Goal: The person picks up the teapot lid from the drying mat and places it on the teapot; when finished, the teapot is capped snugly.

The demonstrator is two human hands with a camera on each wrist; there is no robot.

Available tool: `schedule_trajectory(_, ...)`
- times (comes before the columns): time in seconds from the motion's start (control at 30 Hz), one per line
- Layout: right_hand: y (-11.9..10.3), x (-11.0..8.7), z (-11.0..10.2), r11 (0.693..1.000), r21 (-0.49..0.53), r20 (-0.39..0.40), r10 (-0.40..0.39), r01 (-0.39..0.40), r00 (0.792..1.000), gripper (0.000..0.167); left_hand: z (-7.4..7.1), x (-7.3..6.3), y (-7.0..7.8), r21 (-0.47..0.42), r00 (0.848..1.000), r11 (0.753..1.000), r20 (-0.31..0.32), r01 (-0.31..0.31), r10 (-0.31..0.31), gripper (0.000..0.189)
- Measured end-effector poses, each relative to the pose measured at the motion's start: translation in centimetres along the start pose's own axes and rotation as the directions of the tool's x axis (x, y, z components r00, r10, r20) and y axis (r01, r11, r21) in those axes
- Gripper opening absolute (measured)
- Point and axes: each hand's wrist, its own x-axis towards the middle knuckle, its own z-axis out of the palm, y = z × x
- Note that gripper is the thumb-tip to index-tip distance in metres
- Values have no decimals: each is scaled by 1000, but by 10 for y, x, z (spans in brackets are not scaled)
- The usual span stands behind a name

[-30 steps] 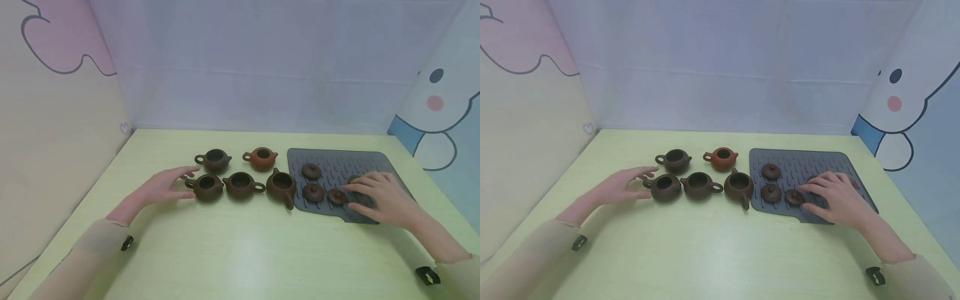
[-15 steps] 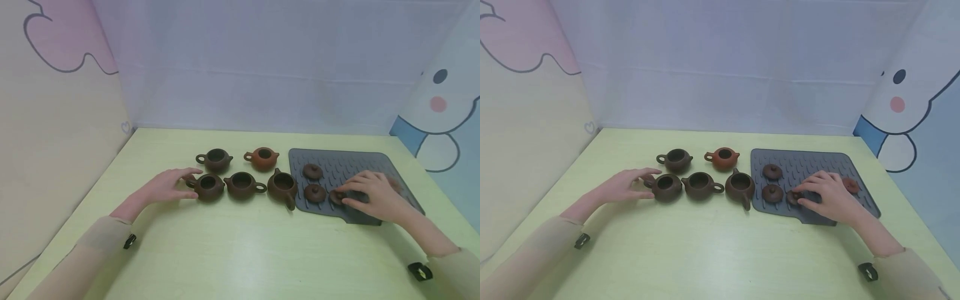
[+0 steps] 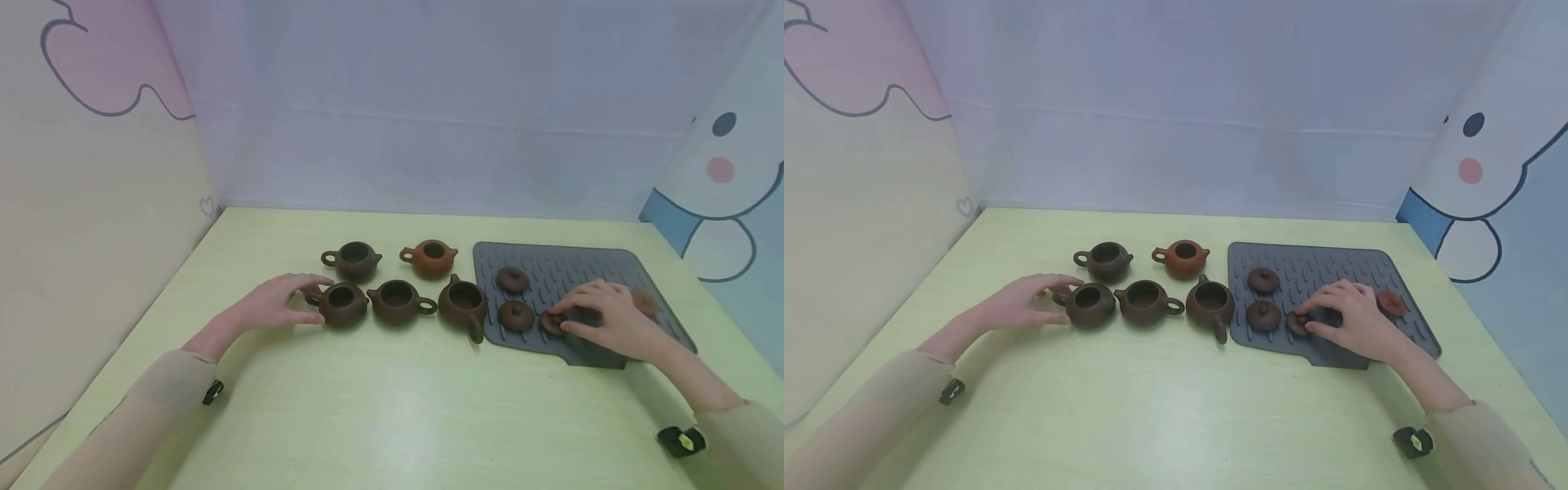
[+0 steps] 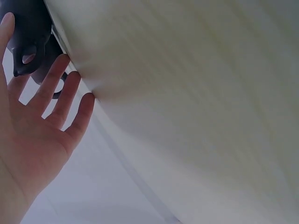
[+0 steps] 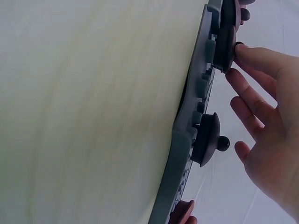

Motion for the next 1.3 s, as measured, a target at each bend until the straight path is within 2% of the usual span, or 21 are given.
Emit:
schedule_trajectory(0.27,0,-1,-1,998,48,13,29,-29,1000,37,1,2,-1,-79,1000,997,-17,-21,20,66)
schedule_trajectory(0.57,-1,0,-1,998,68,14,16,-17,1000,37,2,3,-5,-154,1000,988,-8,-25,24,68)
schedule_trajectory(0.77,-2,1,0,998,58,14,4,-5,1000,36,1,3,-4,-189,999,981,-1,-49,50,67)
schedule_trajectory(1.03,-5,4,-1,997,77,-1,7,-7,1000,35,1,3,-1,-200,998,978,-2,-66,67,64)
schedule_trajectory(1.3,-6,6,-1,992,112,-17,67,-64,998,30,3,5,-4,-183,998,981,-8,-55,55,63)
